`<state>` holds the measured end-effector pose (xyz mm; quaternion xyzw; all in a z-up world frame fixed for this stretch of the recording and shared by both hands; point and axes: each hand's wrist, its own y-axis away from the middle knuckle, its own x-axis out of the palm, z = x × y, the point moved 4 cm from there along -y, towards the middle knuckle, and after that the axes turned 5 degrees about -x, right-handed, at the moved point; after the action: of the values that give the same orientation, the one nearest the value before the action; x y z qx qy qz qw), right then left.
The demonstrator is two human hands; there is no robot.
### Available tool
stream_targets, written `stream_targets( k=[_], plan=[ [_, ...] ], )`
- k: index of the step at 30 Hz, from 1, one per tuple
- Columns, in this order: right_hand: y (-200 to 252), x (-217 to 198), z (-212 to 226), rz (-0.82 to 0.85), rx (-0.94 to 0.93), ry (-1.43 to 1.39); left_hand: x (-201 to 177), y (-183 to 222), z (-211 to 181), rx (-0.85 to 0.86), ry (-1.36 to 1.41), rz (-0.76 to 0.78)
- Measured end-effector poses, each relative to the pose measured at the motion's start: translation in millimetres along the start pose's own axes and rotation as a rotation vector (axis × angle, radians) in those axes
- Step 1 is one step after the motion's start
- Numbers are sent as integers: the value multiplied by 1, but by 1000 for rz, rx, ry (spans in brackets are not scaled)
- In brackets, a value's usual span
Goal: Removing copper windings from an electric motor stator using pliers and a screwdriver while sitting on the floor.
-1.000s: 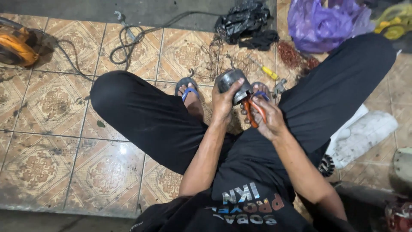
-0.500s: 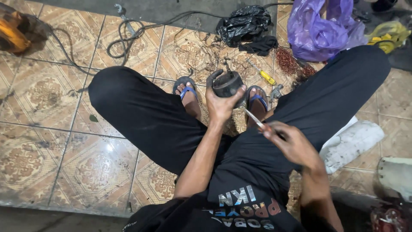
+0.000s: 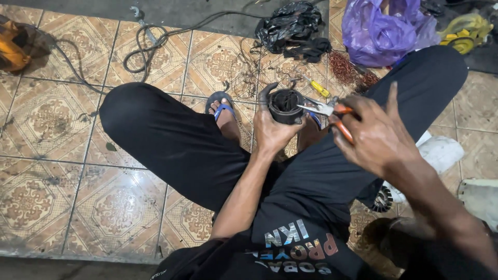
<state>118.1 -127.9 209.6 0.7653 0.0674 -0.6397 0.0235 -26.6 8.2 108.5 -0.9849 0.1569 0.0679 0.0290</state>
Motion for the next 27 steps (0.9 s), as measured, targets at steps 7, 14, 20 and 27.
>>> stream_targets(
  k=[7,14,20,27],
  plan=[
    [-28,-8,8,232,-83,277,3,4,-3,-29,5,144],
    [-22,11,-8,83,-237,-41,8,1,11,84,-83,85],
    [-12,-12,-6,204,418,-820,25,0,29,538,-14,82],
    [14,19,-12,-48,607,-1381,26,4,20,713,12,20]
  ],
)
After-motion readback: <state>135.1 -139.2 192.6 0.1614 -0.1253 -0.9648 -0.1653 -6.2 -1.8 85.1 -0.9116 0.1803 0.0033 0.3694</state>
